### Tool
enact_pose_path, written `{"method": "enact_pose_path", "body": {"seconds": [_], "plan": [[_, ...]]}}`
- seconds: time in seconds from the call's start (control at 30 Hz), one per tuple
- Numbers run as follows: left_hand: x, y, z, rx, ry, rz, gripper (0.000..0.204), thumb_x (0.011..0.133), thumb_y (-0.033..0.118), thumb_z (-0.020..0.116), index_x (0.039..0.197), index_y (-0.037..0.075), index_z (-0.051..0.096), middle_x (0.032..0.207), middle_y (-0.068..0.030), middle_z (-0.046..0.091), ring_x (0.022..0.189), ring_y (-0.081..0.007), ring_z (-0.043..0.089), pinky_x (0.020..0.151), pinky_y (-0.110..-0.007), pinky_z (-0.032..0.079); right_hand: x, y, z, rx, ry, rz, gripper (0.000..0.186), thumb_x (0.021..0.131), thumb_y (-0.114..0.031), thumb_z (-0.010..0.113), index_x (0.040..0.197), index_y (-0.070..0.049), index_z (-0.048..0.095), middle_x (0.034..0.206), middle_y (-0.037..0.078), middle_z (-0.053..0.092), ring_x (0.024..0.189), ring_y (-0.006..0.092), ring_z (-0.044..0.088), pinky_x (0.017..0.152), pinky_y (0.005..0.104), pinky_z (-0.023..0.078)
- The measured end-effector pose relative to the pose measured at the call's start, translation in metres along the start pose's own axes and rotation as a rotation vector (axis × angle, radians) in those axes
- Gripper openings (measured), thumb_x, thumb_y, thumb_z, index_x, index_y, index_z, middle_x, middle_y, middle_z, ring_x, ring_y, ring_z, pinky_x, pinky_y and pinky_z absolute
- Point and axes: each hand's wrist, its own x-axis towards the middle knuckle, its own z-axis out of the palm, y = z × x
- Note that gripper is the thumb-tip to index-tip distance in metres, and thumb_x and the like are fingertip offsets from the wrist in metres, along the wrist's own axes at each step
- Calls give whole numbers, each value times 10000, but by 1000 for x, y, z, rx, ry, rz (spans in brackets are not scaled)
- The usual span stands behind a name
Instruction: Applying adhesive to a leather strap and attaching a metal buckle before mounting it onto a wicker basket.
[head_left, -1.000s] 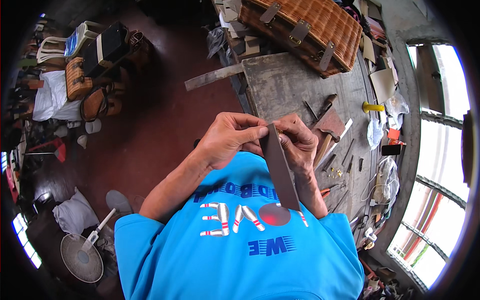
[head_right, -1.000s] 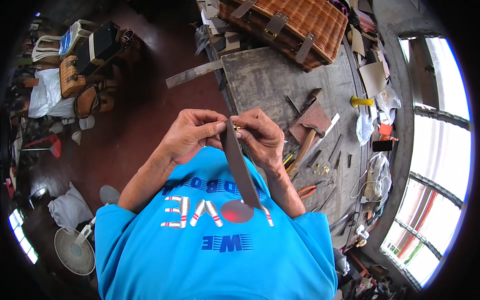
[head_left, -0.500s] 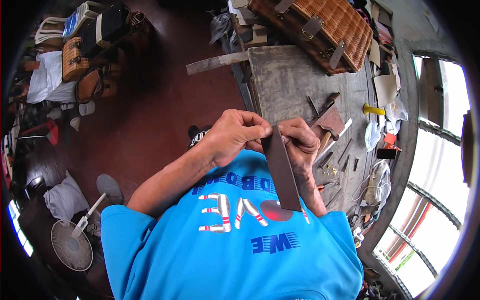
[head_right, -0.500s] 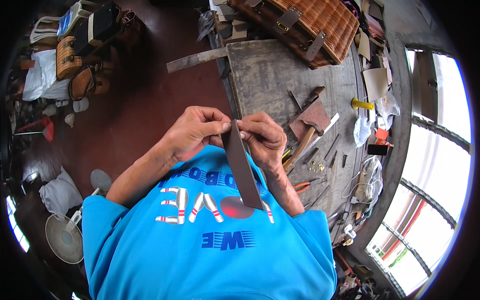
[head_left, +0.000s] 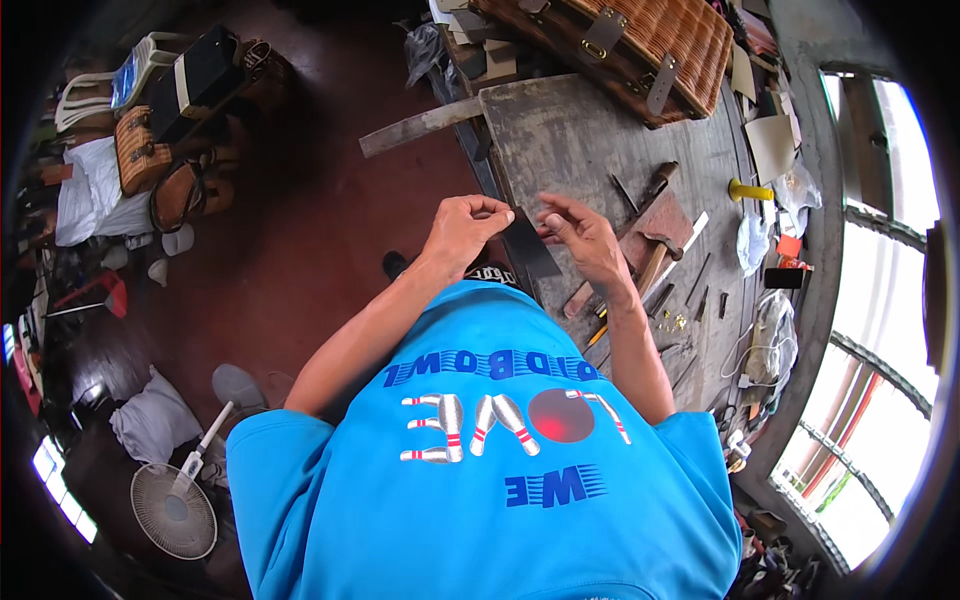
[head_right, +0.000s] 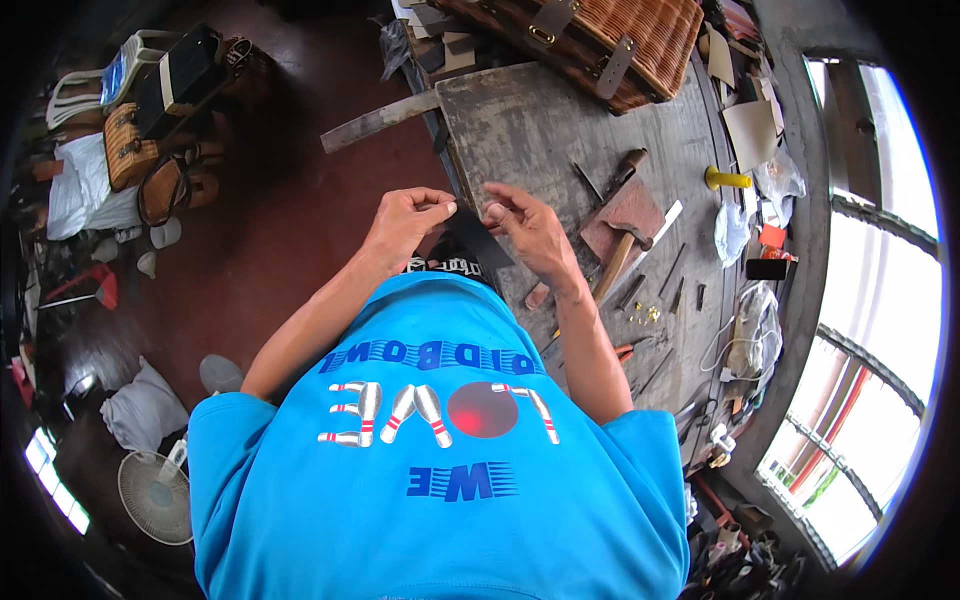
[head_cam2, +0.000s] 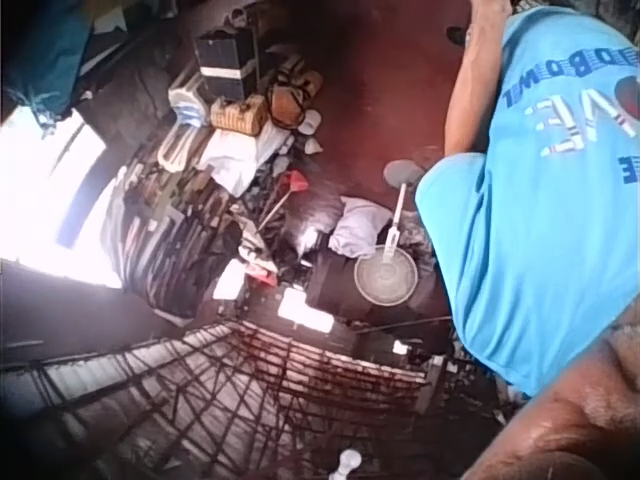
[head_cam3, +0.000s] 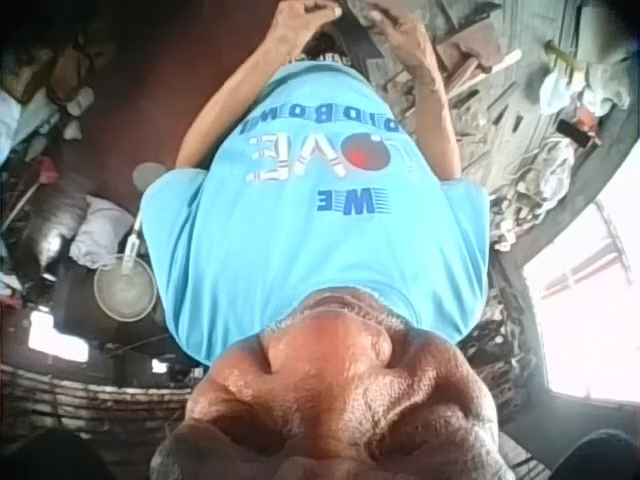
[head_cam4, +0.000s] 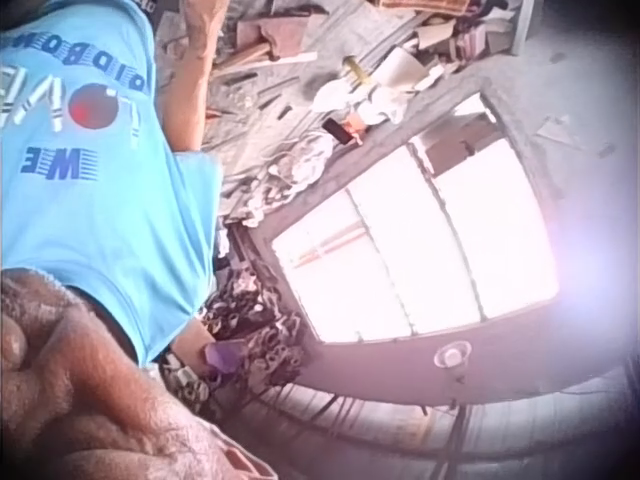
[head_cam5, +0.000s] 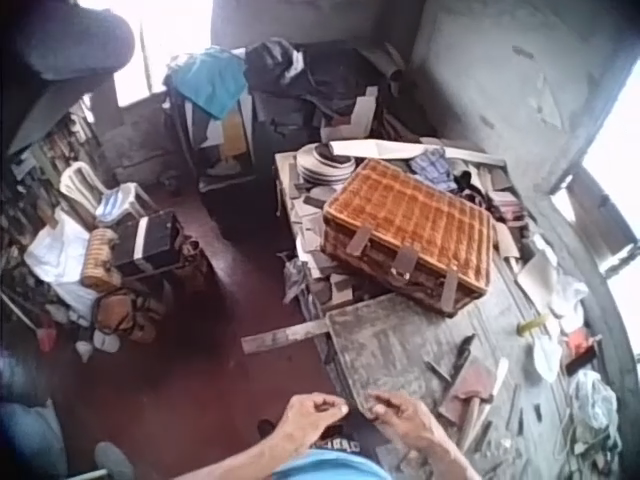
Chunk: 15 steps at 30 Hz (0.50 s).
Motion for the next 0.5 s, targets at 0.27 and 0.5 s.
{"method": "enact_pose_path", "body": {"seconds": [0.27, 0.5], "plan": [[44, -59, 12, 299, 170, 50, 197, 846, 149, 690, 889, -39, 726, 754, -51, 679, 683, -99, 590, 597, -289, 469, 21, 64, 16, -228, 152, 71, 308, 881, -212, 688, 1106, -1, 701, 951, 173, 732, 872, 212, 702, 769, 327, 534], [54, -88, 15, 363, 206, -18, 205, 840, 146, 690, 913, -42, 729, 762, -84, 690, 698, -131, 619, 626, -303, 491, 17, 97, 31, -231, 302, 124, 310, 846, -216, 718, 1057, 11, 723, 871, 180, 728, 789, 228, 709, 712, 341, 545]]}}
